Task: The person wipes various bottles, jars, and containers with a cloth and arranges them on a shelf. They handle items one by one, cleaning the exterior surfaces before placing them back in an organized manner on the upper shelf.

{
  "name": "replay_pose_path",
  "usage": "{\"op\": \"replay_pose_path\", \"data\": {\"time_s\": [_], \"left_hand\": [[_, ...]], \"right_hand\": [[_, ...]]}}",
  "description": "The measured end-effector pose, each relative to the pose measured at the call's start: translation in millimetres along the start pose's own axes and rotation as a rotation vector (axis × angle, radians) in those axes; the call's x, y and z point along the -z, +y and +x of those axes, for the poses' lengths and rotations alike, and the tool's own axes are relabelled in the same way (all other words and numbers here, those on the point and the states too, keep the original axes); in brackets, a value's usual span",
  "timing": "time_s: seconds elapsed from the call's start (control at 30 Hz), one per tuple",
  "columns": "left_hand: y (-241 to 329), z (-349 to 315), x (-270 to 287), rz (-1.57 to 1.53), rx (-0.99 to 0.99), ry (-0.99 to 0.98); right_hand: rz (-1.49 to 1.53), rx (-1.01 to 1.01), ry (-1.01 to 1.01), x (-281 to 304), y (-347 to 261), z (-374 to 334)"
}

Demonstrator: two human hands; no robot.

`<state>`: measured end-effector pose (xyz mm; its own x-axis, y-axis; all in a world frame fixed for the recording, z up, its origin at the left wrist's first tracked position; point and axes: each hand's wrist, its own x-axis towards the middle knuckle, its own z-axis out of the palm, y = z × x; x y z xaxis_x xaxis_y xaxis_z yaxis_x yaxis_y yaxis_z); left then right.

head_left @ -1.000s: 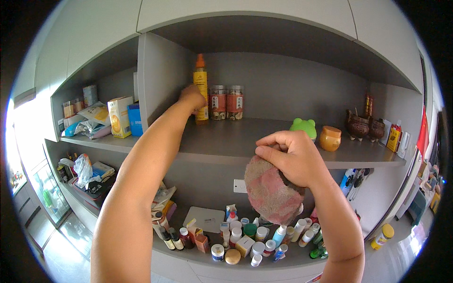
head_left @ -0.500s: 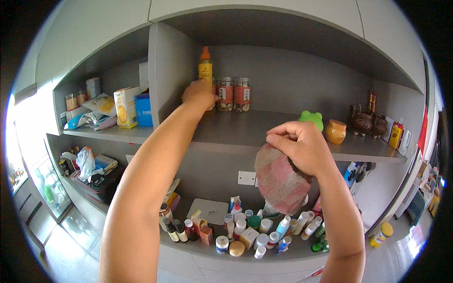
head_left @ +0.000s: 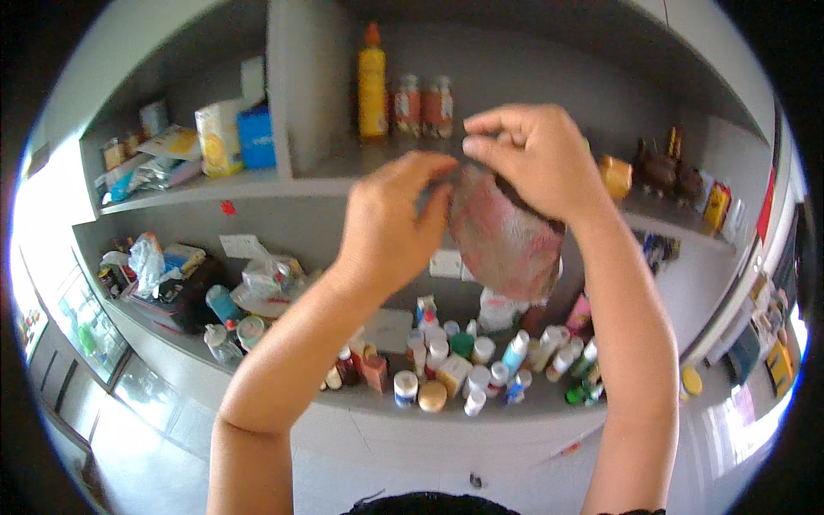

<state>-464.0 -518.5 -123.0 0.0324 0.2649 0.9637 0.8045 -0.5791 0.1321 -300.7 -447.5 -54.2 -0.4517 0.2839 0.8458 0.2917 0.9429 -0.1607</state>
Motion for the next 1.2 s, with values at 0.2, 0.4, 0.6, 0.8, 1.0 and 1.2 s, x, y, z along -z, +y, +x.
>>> {"op": "replay_pose_path", "data": {"time_s": [0.2, 0.4, 0.6, 0.8, 1.0, 1.2], "left_hand": [[15, -69, -15, -0.123, -0.031, -0.100], [37, -209, -98, -0.492, 0.323, -0.342], [47, -307, -215, -0.334, 0.631, -0.585], [41, -316, -258, -0.066, 0.652, -0.688], [52, -305, -244, -0.265, 0.536, -0.597], [85, -273, -190, -0.635, 0.640, -0.562]], "right_hand": [[0.013, -0.140, -0.088, 38, 7, -79], [0.053, -0.634, -0.047, 54, 69, -239], [-0.050, -0.974, 0.018, 19, 108, -392], [-0.002, -1.068, 0.104, 2, 94, -437], [-0.009, -1.060, 0.201, 26, 80, -414], [-0.013, -0.852, 0.427, 39, 59, -354]]}}
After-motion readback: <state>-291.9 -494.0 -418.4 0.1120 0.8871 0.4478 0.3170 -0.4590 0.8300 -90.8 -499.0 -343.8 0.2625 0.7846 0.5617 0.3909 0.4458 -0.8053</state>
